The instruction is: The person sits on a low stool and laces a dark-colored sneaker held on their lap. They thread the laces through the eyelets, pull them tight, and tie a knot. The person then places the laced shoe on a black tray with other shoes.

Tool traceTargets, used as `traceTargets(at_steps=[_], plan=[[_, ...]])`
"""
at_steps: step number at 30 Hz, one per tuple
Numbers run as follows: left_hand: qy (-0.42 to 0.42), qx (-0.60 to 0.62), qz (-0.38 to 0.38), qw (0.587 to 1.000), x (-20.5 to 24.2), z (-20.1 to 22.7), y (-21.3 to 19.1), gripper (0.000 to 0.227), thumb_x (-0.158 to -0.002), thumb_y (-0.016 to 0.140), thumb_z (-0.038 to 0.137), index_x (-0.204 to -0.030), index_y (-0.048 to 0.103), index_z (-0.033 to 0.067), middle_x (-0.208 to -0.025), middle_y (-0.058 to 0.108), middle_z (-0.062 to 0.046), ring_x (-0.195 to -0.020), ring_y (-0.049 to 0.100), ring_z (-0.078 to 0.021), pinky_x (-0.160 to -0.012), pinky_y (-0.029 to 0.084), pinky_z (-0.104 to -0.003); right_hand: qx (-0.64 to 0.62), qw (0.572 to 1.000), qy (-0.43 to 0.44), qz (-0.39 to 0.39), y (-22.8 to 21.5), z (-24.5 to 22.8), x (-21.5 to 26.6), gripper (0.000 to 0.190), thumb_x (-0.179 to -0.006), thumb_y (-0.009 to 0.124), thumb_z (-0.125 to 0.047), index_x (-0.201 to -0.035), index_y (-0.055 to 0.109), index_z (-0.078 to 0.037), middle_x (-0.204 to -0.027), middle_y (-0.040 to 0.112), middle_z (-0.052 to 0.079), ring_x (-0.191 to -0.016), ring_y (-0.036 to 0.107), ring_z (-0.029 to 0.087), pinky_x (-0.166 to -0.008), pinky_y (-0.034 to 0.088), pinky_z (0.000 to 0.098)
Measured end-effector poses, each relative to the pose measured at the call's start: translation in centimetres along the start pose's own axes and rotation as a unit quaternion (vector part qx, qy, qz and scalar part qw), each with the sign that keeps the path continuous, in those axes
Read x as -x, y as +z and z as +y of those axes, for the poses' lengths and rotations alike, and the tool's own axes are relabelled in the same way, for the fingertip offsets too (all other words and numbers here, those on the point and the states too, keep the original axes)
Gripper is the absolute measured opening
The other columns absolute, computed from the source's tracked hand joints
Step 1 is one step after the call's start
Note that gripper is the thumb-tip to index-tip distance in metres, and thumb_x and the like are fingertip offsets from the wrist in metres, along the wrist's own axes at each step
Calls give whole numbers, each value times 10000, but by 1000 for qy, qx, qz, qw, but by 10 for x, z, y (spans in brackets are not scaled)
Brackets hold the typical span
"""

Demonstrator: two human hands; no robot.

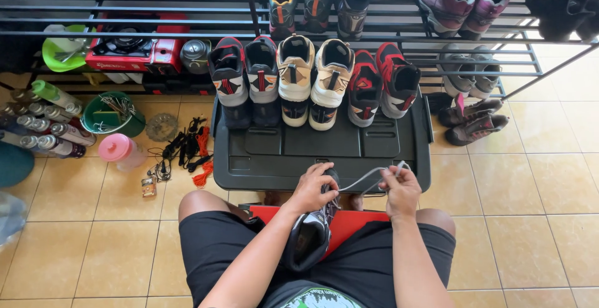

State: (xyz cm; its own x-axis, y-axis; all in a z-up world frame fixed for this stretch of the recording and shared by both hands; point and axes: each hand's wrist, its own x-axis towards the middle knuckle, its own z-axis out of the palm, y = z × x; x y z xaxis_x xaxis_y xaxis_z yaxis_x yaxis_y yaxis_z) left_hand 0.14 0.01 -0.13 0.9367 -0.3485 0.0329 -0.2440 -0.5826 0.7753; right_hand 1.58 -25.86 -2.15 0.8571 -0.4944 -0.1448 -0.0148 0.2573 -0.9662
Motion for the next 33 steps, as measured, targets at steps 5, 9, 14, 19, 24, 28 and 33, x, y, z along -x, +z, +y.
traceTargets(at_steps=[5,9,14,19,24,28,33], plan=[[-21,17,-6,1000,-2,6,-4,100,-911,711,319,-962,685,237,-1481,563,-18,-1422,450,-355,-1084,436,-550,139,966,-22,-215,21,14,34,462,-841,767,42,-1279,701,-90,-897,741,119,-656,672,148,-567,596,298],[5,15,33,999,-4,-7,11,111,-975,659,295,-1023,602,212,-1388,619,-33,-1370,506,-305,-1078,426,-510,193,937,11,-292,48,-2,68,598,-908,685,15,-1467,593,-177,-849,697,60,-669,652,102,-587,617,289],[14,112,141,984,0,-3,7,58,-1003,641,212,-1009,601,170,-1208,719,-73,-1190,639,-319,-983,501,-446,307,915,-28,-262,43,12,58,436,-905,770,-181,-1331,722,-262,-1123,775,88,-1046,734,207,-919,586,390],[-86,250,203,943,8,8,-6,50,-1054,567,169,-1049,599,131,-1057,789,-102,-1098,722,-263,-921,560,-395,342,917,-74,-190,35,19,42,262,-928,762,-244,-1188,798,-251,-1057,779,40,-992,744,205,-895,586,354],[-183,417,303,837,4,1,-13,45,-1083,480,134,-1084,486,90,-801,773,-112,-784,735,-163,-761,580,-280,337,907,-203,-152,34,8,32,365,-981,677,-155,-1342,697,-108,-1147,706,149,-1074,707,312,-888,589,385],[-206,477,329,789,-8,7,-36,46,-1094,423,159,-1112,427,116,-778,750,-111,-725,761,-198,-675,599,-246,414,873,-108,-233,38,-16,41,710,-926,666,-201,-1589,414,-160,-1522,441,270,-1404,431,486,-1174,380,574],[-230,494,407,733,-16,-7,-40,69,-1113,424,190,-1129,408,124,-665,642,-76,-479,683,-215,-429,561,-266,558,802,-28,-211,33,7,40,666,-976,603,-381,-1588,366,-270,-1573,362,175,-1414,475,406,-1130,454,528]])
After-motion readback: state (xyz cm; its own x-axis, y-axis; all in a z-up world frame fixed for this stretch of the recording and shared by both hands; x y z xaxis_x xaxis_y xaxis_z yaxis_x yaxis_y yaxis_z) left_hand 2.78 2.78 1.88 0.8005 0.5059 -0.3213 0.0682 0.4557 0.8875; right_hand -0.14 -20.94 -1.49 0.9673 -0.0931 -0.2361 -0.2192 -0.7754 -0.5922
